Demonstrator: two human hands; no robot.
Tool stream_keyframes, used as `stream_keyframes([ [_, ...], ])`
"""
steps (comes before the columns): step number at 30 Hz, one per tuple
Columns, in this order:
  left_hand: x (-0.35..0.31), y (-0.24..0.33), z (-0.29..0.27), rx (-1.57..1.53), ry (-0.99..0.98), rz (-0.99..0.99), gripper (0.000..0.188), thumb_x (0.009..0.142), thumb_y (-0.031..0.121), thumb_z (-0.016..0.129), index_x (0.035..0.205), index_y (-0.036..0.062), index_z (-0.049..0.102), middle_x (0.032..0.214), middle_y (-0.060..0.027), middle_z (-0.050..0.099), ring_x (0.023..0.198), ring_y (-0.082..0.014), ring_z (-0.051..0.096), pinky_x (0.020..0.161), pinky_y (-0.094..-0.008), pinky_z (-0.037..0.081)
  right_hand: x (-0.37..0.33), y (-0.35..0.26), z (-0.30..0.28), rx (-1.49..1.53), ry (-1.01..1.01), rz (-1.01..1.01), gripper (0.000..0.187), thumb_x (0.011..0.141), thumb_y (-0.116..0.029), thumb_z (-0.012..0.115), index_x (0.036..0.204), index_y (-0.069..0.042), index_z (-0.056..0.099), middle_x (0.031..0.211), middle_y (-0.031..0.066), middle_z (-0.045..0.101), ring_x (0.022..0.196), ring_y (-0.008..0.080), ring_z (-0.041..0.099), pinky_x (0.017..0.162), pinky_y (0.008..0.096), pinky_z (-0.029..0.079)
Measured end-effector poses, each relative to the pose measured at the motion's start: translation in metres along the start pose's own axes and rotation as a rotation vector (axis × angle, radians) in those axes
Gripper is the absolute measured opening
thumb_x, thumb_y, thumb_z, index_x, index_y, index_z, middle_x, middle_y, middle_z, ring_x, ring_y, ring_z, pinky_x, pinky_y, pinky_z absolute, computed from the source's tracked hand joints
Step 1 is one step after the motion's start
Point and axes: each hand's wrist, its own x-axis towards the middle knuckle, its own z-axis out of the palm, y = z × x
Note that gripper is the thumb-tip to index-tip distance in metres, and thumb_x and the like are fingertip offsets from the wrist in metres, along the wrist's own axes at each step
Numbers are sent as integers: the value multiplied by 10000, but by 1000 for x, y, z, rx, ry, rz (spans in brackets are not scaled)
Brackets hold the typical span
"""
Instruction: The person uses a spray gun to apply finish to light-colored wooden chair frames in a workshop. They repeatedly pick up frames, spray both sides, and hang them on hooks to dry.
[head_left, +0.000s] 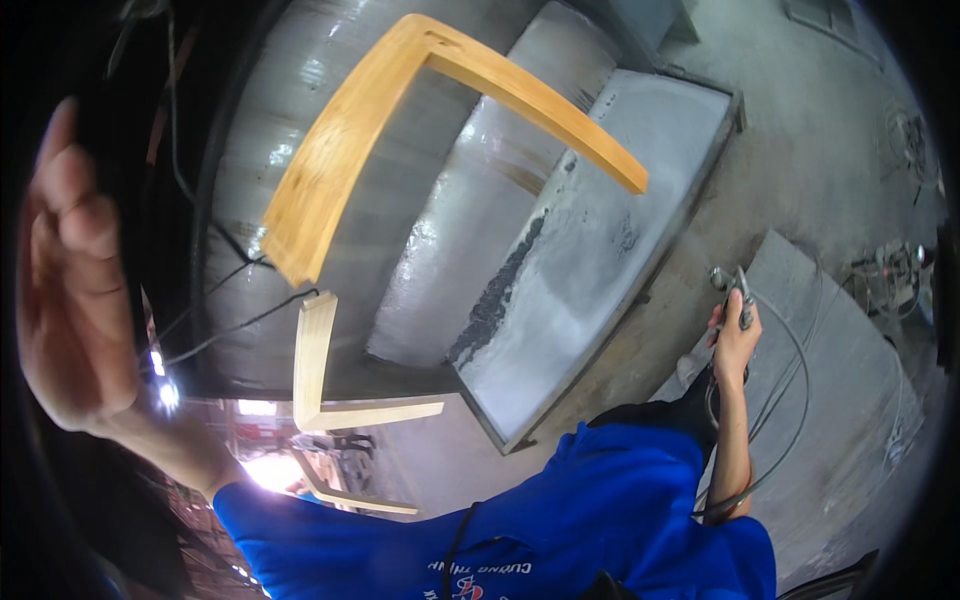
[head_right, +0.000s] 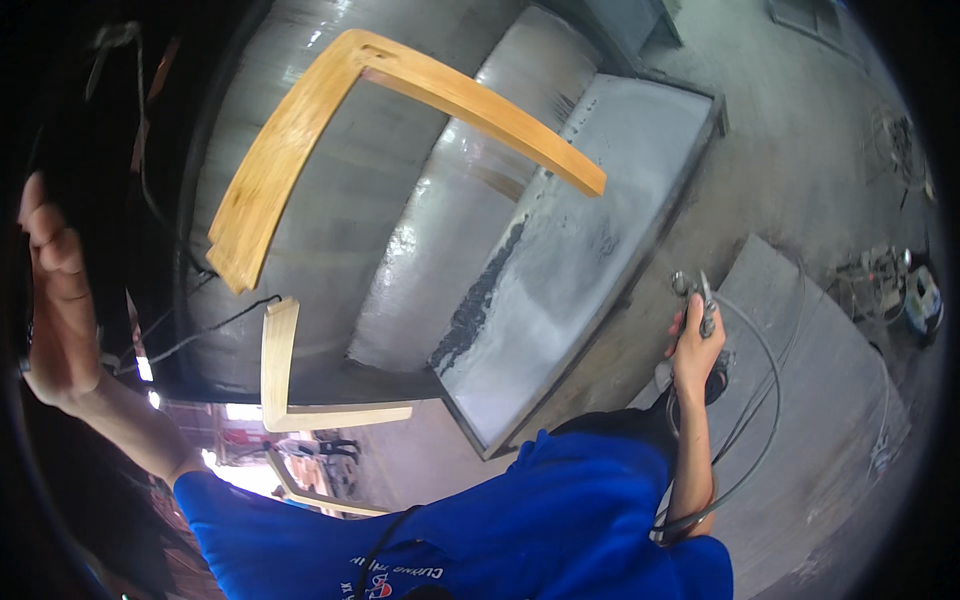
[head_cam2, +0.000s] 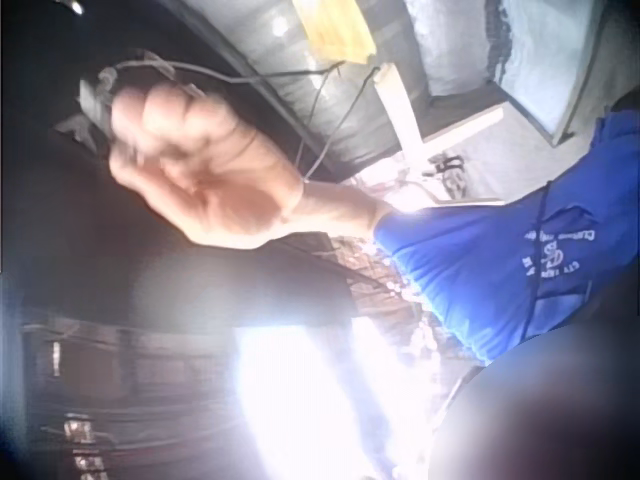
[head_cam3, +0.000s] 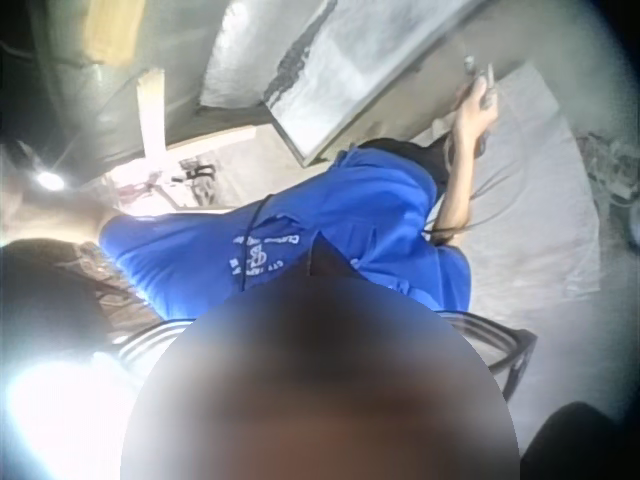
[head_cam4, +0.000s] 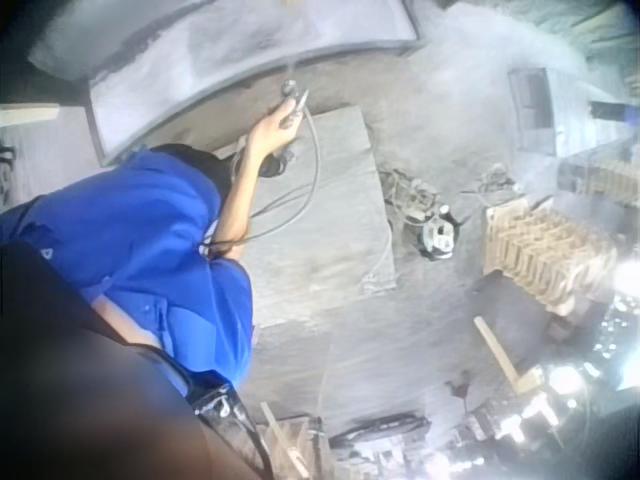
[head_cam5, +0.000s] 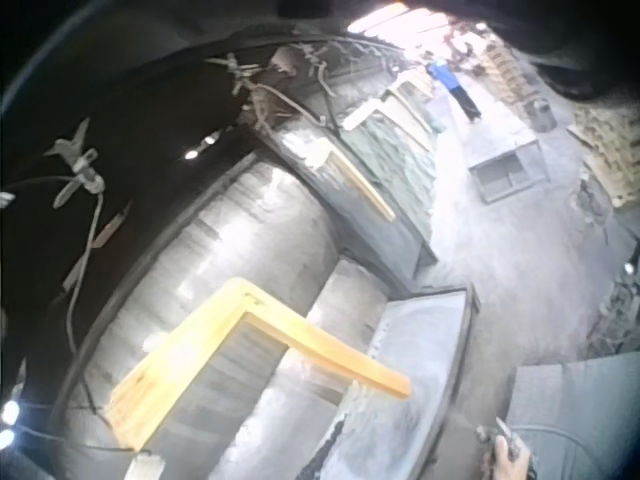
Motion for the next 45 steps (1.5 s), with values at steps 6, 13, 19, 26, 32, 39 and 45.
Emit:
stream_keyframes([
  [6, -59, -55, 10, 391, 271, -178, 932, 998, 389, 641, 1597, -88, 110, 1497, -412, 412, 1212, -416, 651, 986, -443, 574, -17, 11, 23, -97, -148, -23, 280, 1072, -340, 577, 1040, -70, 643, 757, 17, 622, 603, 82, 595, 411, 244, 448],
  [13, -235, -167, -25, 1228, 1076, 381, 537, 989, 46, 650, 1442, -41, 376, 1467, -324, 503, 1371, -415, 528, 1150, -524, 429, -27, -16, 41, -240, -365, -126, 286, 1069, -331, 588, 1004, -56, 633, 764, 31, 630, 634, 108, 626, 420, 259, 467],
  [19, -390, -335, -20, 1283, 1968, -226, 963, 851, 183, 854, 1546, -48, 229, 1629, -263, 242, 1505, -389, 308, 1234, -534, 260, -32, -51, 38, -375, -411, -158, 289, 1063, -294, 600, 995, -18, 655, 750, 41, 641, 620, 105, 625, 425, 265, 480],
  [26, -488, -446, -62, 523, 1776, -382, 668, 863, 207, 852, 1364, -81, 516, 1301, -201, 611, 1180, -278, 599, 1040, -401, 458, -52, -74, 27, -461, -398, -259, 284, 1050, -263, 619, 969, 5, 669, 768, 59, 670, 635, 114, 649, 431, 266, 499],
  [32, -496, -483, -24, 452, 1729, -409, 295, 927, 193, 787, 1055, -57, 699, 953, -106, 726, 868, -161, 661, 811, -338, 533, -81, -64, 11, -477, -424, -257, 270, 1049, -251, 618, 1004, 10, 672, 765, 59, 666, 621, 113, 640, 434, 271, 502],
  [39, -451, -442, 82, 261, 1664, -355, 193, 975, 195, 727, 947, 17, 661, 791, -81, 699, 680, -164, 672, 601, -323, 535, -130, -58, -3, -516, -523, -317, 294, 1012, -194, 671, 1186, 41, 695, 773, 76, 709, 628, 104, 660, 454, 263, 503],
  [45, -410, -336, 173, -323, 1488, -222, 334, 991, 181, 693, 1163, 33, 447, 870, -126, 624, 692, -215, 673, 565, -370, 624, -220, -118, 15, -431, -839, -869, 364, 934, -139, 762, 1237, 45, 676, 918, 146, 758, 741, 179, 729, 676, 320, 596],
])
